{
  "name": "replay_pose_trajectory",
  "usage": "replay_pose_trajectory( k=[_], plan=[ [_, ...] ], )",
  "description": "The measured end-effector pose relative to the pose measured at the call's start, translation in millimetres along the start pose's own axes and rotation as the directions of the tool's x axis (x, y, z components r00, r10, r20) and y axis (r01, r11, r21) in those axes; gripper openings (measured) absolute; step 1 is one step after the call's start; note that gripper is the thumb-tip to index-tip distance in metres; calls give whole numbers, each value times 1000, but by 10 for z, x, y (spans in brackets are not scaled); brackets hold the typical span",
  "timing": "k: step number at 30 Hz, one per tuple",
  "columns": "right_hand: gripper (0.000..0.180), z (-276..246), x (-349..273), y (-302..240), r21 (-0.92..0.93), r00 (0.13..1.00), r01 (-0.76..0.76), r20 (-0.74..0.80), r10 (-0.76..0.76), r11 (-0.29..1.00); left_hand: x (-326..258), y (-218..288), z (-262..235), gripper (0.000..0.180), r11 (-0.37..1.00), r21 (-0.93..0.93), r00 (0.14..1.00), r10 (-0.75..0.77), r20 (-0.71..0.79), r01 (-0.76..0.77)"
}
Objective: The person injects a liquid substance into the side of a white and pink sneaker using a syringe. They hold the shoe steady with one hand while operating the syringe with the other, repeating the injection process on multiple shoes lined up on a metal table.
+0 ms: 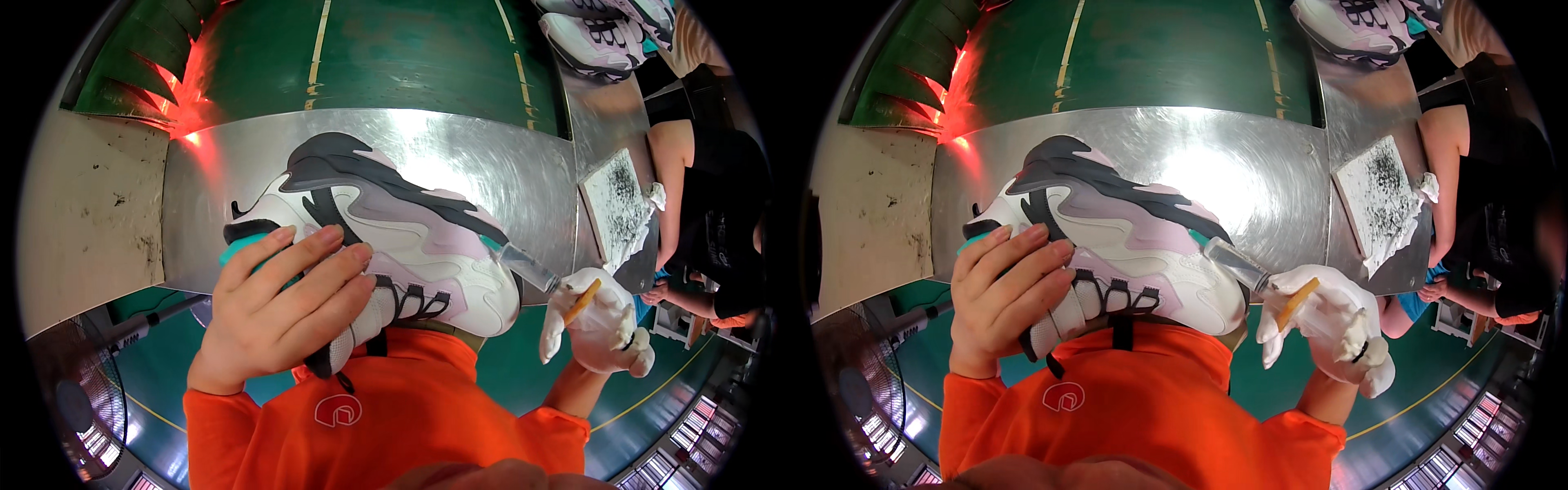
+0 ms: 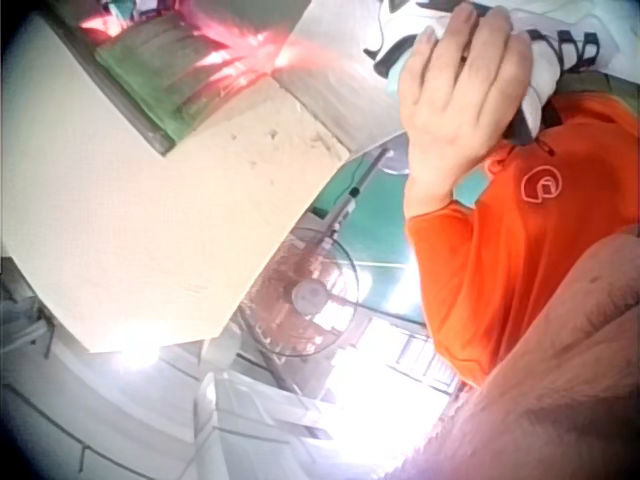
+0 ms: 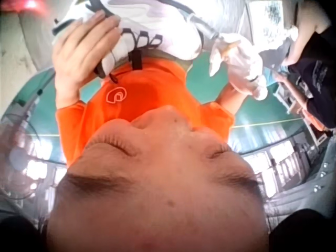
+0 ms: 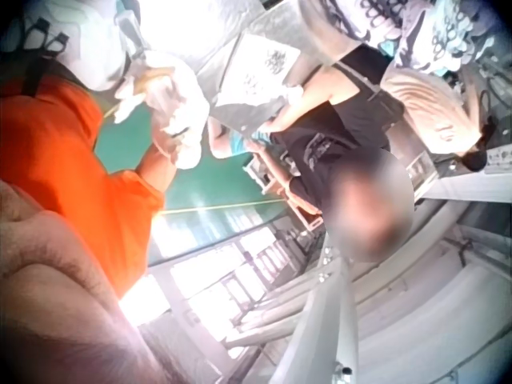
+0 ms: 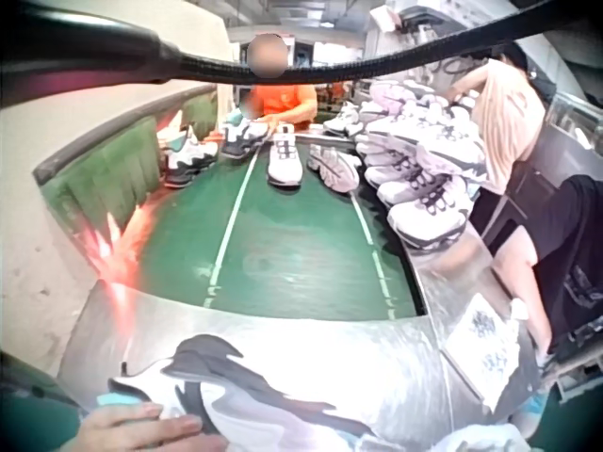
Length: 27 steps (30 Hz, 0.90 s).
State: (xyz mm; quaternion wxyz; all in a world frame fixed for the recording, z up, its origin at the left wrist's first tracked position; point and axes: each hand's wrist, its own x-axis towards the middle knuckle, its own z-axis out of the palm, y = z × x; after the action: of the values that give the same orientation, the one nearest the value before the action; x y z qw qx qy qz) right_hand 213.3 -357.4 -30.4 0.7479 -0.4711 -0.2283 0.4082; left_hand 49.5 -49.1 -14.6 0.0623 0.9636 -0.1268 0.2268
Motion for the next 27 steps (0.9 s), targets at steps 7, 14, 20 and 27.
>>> replay_pose_trajectory(
  k=[7,14,20,27],
  plan=[
    [115,-45,-120,-13,13,1000,13,-8,-13,1000,64,32,-42,19,1000,-12,999,-19,37,19],
    [115,-142,-145,-101,101,992,119,25,-122,988,102,-49,-75,28,999,-35,997,43,71,-40],
    [117,-190,-245,-17,-204,950,215,-181,-253,955,118,-68,-94,35,998,-46,995,48,93,-44],
    [116,42,-171,22,-342,872,121,-412,-265,932,133,-59,-92,35,998,-51,994,49,94,-45]
  ],
)
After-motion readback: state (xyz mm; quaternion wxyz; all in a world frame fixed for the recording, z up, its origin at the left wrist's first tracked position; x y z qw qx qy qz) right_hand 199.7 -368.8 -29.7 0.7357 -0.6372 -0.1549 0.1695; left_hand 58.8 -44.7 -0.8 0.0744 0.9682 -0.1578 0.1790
